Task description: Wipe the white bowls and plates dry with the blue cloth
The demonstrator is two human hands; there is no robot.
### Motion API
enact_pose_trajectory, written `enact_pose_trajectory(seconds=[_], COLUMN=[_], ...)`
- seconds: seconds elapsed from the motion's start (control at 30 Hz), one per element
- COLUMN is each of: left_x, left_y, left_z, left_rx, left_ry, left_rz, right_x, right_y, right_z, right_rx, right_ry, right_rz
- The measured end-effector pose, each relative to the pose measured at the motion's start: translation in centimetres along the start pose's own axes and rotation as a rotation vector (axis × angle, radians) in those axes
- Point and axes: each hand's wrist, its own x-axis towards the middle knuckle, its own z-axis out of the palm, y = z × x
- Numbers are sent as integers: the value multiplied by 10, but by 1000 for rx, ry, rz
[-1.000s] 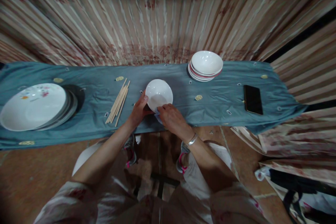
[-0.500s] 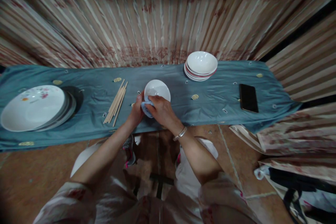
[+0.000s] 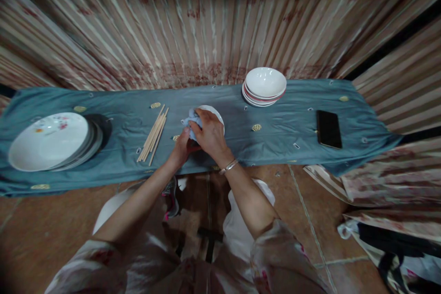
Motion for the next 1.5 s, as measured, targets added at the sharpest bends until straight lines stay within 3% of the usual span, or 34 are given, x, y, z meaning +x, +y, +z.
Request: enact_pose_trajectory(seconds=[0.17,0.43,0.8,1.1,1.37,1.5], left_x=[-6,-9,-7,0,-8,-8], left_y=[5,3,-3,-16,1,3], left_z=[3,3,-4,-10,-6,-5], left_rx=[46,46,54,42,76,60], left_ry=[-54,-75,-81,-47,-80,-82], left_rz=[7,-11,-7,7,-22,-18], right_x=[7,21,35,18,-3,-10], right_y=[11,28,57,83,94,95], right_z=[7,11,11,11,4,0], right_rx=[17,31,-138,-306,-351,-409], right_ry=[88,80,23,-35,-66,-162], right_rz=[-20,-43,96,96,37,27])
